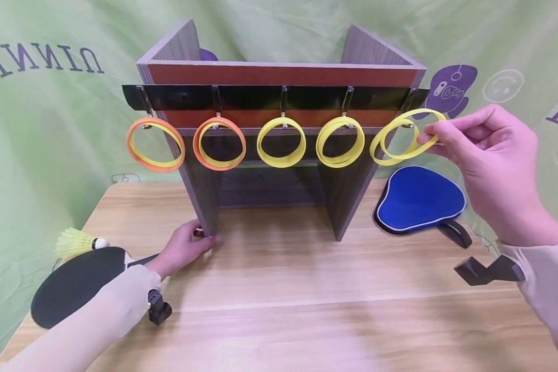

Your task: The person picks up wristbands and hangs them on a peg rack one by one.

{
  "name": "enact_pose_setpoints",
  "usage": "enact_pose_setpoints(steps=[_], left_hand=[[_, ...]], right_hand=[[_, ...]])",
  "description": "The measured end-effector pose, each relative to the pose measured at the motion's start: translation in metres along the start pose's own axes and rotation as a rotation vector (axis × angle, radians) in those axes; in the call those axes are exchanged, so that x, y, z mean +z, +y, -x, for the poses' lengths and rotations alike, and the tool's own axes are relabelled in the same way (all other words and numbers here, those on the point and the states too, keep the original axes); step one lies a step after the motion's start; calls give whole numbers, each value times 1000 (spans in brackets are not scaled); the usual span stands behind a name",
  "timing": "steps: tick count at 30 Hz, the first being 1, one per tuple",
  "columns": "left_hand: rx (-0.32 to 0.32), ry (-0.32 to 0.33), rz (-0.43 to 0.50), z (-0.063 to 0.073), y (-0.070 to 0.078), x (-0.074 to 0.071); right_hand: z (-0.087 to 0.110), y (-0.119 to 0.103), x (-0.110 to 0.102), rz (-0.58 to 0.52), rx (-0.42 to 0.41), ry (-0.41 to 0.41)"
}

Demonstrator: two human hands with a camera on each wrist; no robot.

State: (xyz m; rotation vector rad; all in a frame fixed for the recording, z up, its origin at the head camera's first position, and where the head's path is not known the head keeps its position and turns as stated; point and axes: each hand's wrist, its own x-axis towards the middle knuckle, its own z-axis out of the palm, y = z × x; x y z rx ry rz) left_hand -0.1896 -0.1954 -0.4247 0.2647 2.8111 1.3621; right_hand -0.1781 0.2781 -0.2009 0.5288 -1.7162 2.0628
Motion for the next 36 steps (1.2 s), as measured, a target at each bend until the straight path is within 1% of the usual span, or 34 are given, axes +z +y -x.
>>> enact_pose_setpoints(steps=[8,13,17,22,27,31,33,36], left_hand=[[-10,-11,-4,0,2,1],[-9,-14,-2,0,4,1],[-9,-17,2,-1,5,1],[-14,-23,-9,-2,6,1],[-17,-30,-10,-3,4,0],[-25,-42,-19,-4,2,-3],[-22,-52,-26,-3,2,-6],[-20,-95,-15,-2,3,-14]], right_hand=[[-1,6,-1,31,60,-16],[0,10,-2,88,108,-36],[0,13,-3,155,139,-43],[4,17,-5,179,169,-54],[8,21,-6,167,180,-68],[11,25,-2,180,179,-91],[15,27,1,183,158,-97],[24,29,6,205,95,-111]])
